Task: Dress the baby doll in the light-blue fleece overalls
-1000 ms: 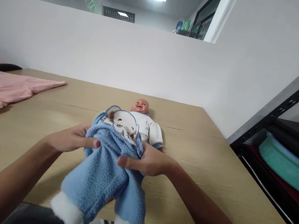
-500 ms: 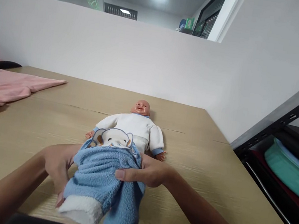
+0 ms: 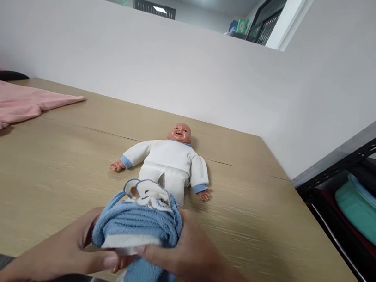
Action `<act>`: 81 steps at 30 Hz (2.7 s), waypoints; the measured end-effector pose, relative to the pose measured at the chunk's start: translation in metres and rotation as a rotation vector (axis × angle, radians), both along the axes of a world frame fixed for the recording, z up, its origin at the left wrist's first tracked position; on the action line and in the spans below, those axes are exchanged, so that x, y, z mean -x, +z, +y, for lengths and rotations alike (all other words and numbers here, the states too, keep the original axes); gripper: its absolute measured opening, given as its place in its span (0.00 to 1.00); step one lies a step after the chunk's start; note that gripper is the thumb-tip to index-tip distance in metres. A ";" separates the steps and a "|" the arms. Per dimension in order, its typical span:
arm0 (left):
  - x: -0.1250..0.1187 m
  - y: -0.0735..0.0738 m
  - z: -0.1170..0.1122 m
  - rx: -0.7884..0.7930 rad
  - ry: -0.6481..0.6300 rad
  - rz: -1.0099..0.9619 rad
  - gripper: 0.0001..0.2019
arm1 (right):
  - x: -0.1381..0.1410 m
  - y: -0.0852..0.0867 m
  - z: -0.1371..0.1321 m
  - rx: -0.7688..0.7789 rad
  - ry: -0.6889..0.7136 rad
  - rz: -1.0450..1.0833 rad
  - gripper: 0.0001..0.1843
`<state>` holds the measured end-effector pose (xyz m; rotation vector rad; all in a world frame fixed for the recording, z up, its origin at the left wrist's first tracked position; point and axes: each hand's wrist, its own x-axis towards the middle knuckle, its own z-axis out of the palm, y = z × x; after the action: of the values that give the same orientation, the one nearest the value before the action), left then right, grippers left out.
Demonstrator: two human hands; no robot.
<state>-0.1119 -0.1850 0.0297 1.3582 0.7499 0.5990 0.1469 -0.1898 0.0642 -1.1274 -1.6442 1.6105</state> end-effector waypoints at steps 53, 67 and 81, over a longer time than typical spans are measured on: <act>0.007 -0.045 0.029 -0.419 0.371 0.283 0.19 | 0.006 -0.041 0.054 -0.585 -0.016 -0.413 0.06; 0.030 -0.007 0.078 -0.288 0.139 0.181 0.19 | -0.061 -0.062 0.080 -0.110 0.083 -0.024 0.38; -0.039 0.041 0.134 -0.932 -0.352 0.672 0.30 | -0.069 -0.076 0.076 -0.057 0.004 0.188 0.31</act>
<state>-0.0731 -0.0509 0.0706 2.5657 0.7464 0.1736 0.2159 -0.1141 -0.0120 -0.9150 -1.5605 1.6087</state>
